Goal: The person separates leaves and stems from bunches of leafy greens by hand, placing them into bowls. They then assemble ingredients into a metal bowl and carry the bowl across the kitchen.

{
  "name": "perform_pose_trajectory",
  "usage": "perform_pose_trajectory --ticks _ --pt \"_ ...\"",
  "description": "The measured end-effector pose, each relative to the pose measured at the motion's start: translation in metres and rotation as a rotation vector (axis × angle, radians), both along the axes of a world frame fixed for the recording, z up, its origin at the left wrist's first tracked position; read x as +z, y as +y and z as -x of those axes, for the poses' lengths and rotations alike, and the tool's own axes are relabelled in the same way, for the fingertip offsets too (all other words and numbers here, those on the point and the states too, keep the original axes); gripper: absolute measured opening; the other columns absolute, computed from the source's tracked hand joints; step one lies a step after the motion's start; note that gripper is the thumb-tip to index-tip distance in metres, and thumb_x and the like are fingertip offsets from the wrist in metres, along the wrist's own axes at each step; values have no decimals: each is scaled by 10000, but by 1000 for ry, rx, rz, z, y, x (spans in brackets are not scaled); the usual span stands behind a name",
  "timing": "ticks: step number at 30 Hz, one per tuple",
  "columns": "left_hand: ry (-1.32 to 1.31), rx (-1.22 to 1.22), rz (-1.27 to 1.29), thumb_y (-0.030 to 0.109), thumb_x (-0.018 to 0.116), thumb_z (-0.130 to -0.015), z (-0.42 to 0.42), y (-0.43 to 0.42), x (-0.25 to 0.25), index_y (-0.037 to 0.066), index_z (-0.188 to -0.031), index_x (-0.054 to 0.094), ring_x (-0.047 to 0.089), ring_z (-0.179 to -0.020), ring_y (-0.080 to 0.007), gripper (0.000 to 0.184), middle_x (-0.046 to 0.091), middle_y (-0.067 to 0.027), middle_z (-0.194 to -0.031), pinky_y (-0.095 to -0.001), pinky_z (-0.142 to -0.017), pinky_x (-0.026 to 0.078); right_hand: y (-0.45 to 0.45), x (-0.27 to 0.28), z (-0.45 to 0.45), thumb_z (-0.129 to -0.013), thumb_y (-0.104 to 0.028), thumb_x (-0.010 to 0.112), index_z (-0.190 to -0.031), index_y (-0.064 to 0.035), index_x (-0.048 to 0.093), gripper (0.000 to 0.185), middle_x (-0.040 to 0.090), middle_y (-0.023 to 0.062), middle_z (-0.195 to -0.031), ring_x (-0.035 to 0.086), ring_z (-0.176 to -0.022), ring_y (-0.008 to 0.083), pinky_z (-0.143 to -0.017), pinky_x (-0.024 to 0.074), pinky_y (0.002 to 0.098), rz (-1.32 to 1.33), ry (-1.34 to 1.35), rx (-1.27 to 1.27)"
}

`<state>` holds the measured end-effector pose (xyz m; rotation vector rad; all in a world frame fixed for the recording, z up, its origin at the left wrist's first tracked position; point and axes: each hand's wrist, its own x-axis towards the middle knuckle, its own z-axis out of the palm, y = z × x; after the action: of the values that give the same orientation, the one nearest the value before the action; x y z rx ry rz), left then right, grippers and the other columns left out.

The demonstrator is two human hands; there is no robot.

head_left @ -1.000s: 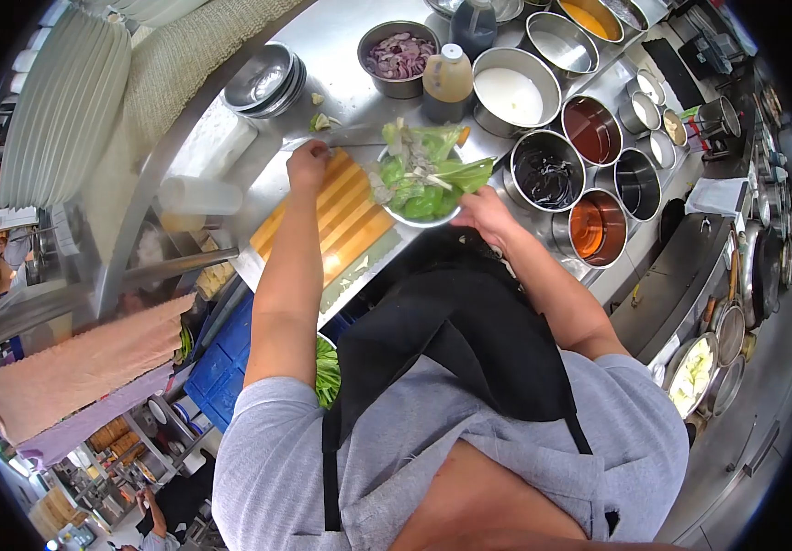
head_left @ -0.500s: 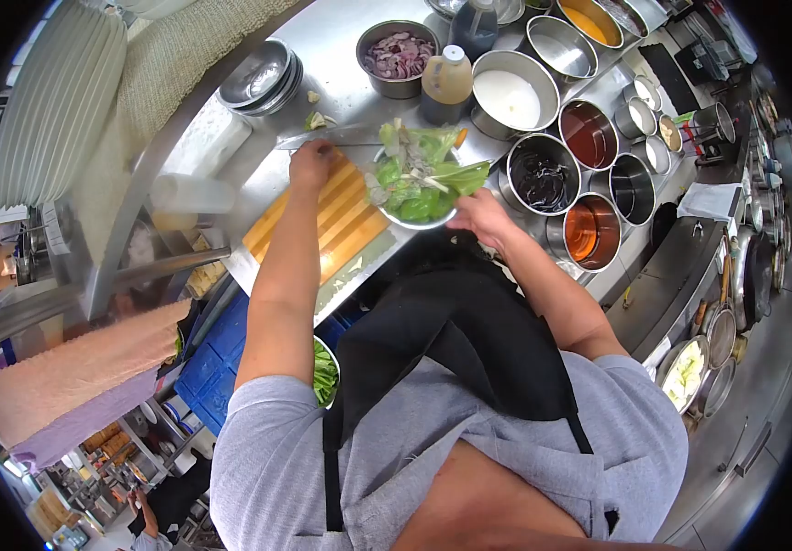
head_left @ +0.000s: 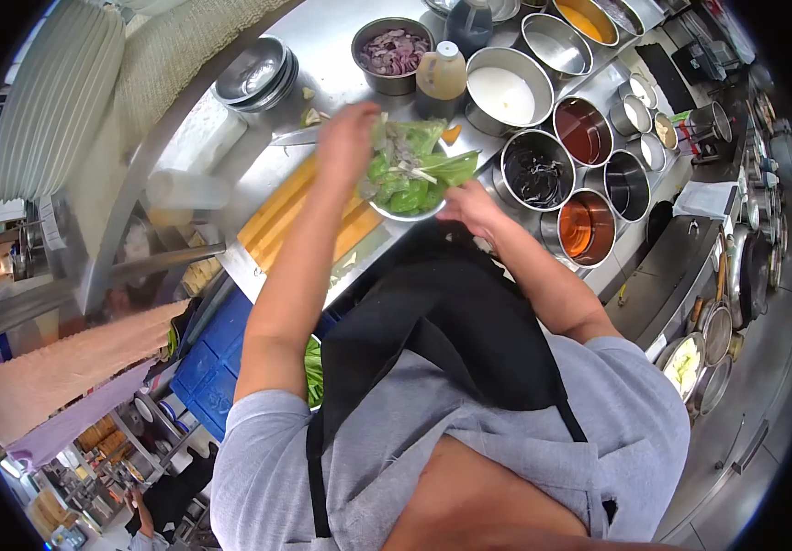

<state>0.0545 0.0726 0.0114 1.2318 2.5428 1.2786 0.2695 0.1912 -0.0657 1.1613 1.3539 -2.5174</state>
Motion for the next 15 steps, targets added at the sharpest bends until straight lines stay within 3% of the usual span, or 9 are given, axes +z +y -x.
perform_pose_trajectory --ticks 3,5,7,10,12,13,15 --pt "173 -217 207 127 553 -909 -35 6 -19 76 -1099 672 629 -1039 -312 230 680 -103 -1105 -408 -901 482 -1 1 8 -911 -57 506 -1138 -13 534 234 606 77 -993 619 -778 168 -757 564 355 -31 7 15" --pt "326 -205 219 140 540 -915 -65 -5 -46 84 -1127 659 599 -1092 -316 249 668 -101 -1135 -422 -944 453 2 -8 11 -914 -75 536 -1172 4 522 270 605 86 -1007 635 -846 193 -720 573 347 -32 33 41" --pt "480 -212 236 153 527 -921 -71 -10 -37 92 -1155 647 570 -1145 -320 269 657 -100 -1165 -435 -988 424 -1 0 11 -916 -68 524 -1155 -19 534 244 604 79 -994 628 -808 179 -738 567 348 -36 27 42" --pt "349 -183 179 173 536 -897 -60 -16 -12 71 -1177 624 569 -1121 -322 311 654 -100 -1155 -492 -1003 388 -5 5 3 -916 -64 515 -1151 -46 549 238 612 78 -984 628 -785 167 -759 559 349 -28 -4 34" --pt "92 -258 142 194 535 -930 -32 -24 1 91 -1178 629 555 -1172 -319 285 649 -117 -1177 -427 -1012 412 -6 12 -2 -913 -61 517 -1163 -29 547 254 625 88 -999 638 -799 174 -748 563 344 -20 -13 8" --pt "28 -241 66 181 524 -908 -14 -25 -2 62 -1119 643 599 -1043 -364 269 651 -142 -1136 -459 -931 450 -4 9 -5 -913 -61 517 -1163 -29 547 254 625 88 -999 638 -799 174 -748 563 344 -19 -14 5" --pt "-145 -85 59 166 519 -902 15 -32 -8 67 -1083 656 610 -1012 -374 247 653 -166 -1088 -452 -879 479 -2 -2 -13 -908 -58 521 -1162 -4 543 261 635 97 -1019 645 -797 180 -731 569 335 -11 10 -15"
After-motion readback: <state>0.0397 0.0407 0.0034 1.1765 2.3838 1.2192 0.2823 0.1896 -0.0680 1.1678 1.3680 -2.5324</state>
